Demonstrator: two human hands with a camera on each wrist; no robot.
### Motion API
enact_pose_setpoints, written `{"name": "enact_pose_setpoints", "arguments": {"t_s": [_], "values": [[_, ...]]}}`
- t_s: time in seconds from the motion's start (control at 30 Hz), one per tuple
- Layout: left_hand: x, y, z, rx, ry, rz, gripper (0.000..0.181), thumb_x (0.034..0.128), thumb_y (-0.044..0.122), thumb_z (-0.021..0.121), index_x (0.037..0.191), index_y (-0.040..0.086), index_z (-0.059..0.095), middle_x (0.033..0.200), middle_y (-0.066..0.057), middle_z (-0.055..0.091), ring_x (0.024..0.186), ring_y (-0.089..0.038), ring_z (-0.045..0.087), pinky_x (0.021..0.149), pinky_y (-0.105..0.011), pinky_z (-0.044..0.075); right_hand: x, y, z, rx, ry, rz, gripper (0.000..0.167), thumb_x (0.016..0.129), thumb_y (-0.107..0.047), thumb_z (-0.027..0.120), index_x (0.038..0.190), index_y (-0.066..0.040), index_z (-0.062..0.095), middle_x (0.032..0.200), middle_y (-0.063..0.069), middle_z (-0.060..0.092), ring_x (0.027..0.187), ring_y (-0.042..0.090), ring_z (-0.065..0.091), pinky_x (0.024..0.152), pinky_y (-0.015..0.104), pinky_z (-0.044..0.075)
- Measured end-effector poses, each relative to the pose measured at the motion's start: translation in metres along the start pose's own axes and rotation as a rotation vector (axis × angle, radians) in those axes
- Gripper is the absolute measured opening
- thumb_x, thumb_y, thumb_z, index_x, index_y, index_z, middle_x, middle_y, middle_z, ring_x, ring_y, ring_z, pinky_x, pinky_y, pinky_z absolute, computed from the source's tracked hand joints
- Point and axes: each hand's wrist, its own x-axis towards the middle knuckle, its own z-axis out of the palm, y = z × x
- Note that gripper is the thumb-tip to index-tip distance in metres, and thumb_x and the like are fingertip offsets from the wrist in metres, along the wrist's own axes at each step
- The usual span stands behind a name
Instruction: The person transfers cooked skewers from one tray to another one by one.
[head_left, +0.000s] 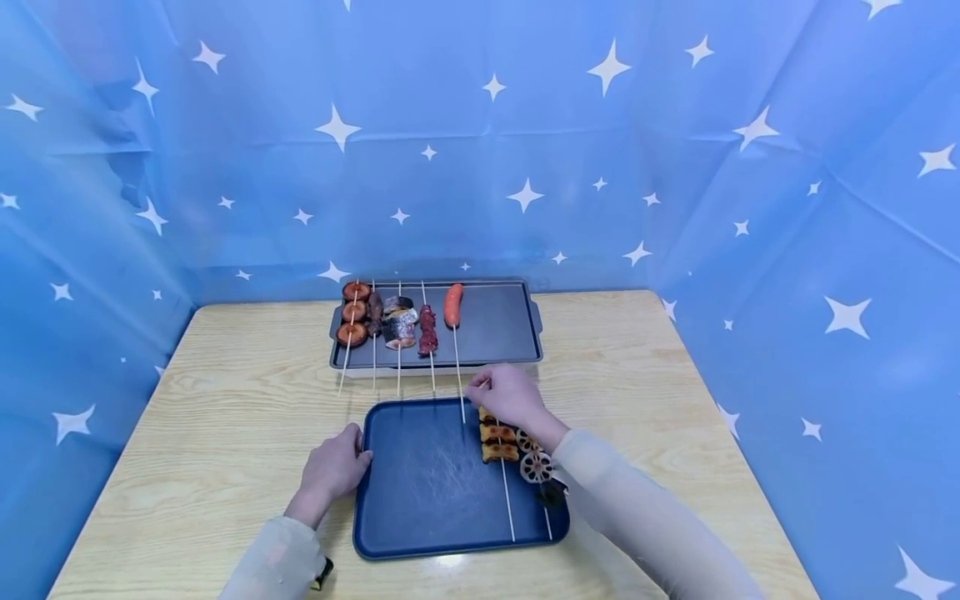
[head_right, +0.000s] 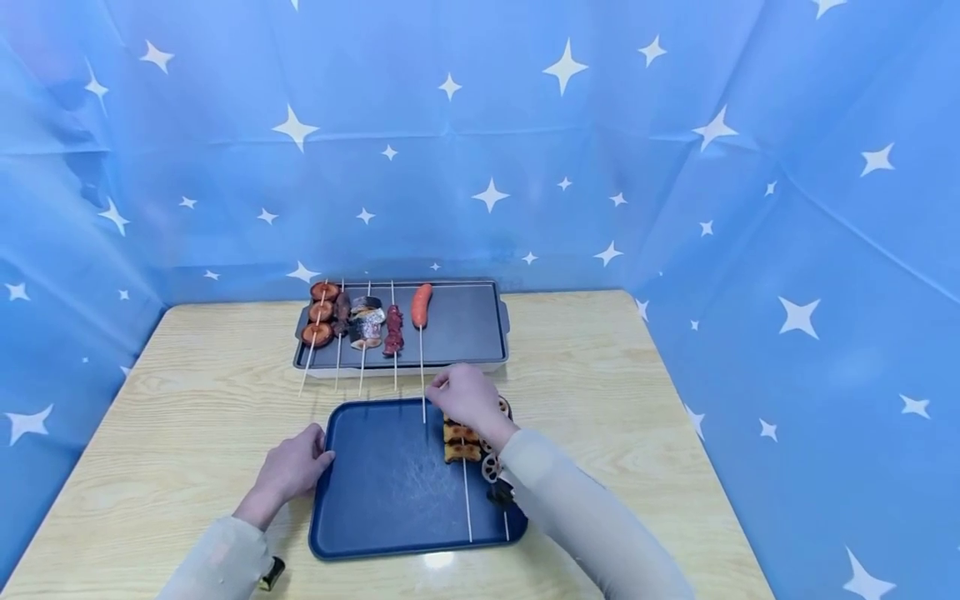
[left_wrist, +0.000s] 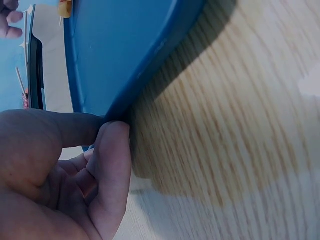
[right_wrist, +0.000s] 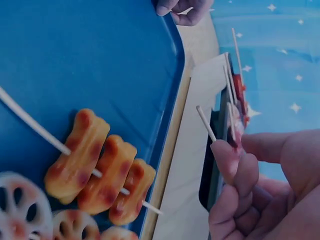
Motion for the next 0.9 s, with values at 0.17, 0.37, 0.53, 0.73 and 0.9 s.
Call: {"name": "enact_pose_setpoints", "arguments": {"t_s": [0.17,0.37,0.53,0.73,0.9], "values": [[-0.002,0.001,0.001,-0.006,-0.001,0.000,0.021,0.0931,0.021,0.062,0.083,0.011,0.046,0.063,-0.003,0.050,0.052,-0.018,0.048,0.049,-0.029,0.033,0.009,-0.002,0.007,-0.019,-0.001,0.028,0.021,0.093,-0.032,0.064,0.095,-0.014,0.075,0.073,0.010,0.072,0.048,0.010,0.049,0.050,0.025,0.039],[-0.003,0.001,0.002,-0.004,0.010,0.004,0.021,0.0927,0.020,0.062,0.083,0.011,0.046,0.062,-0.002,0.050,0.051,-0.018,0.048,0.048,-0.029,0.033,0.016,0.000,0.014,0.004,-0.007,0.054,0.019,0.093,-0.029,0.065,0.094,-0.013,0.075,0.079,0.007,0.074,0.049,0.009,0.050,0.050,0.024,0.039],[-0.003,0.001,0.001,-0.005,0.016,0.001,0.021,0.0927,0.019,0.062,0.082,0.011,0.046,0.061,-0.002,0.050,0.051,-0.017,0.048,0.048,-0.029,0.033,0.019,0.000,0.017,0.031,-0.038,0.045,0.022,0.095,-0.030,0.062,0.092,-0.012,0.074,0.066,0.008,0.067,0.046,0.010,0.044,0.047,0.025,0.035],[-0.002,0.002,0.001,-0.017,0.017,0.000,0.021,0.0931,0.019,0.062,0.083,0.011,0.045,0.061,-0.002,0.050,0.050,-0.017,0.048,0.048,-0.029,0.033,0.023,-0.001,0.019,0.050,-0.072,0.063,0.022,0.096,-0.027,0.061,0.095,-0.009,0.073,0.079,0.013,0.073,0.045,0.010,0.043,0.045,0.025,0.032],[-0.004,0.003,-0.002,-0.011,0.024,0.005,0.021,0.0928,0.019,0.062,0.083,0.011,0.046,0.062,-0.002,0.049,0.052,-0.018,0.047,0.049,-0.029,0.033,0.025,-0.003,0.018,0.055,-0.052,0.082,0.015,0.094,-0.025,0.064,0.095,-0.012,0.072,0.080,0.004,0.070,0.055,0.012,0.052,0.052,0.026,0.040]]}}
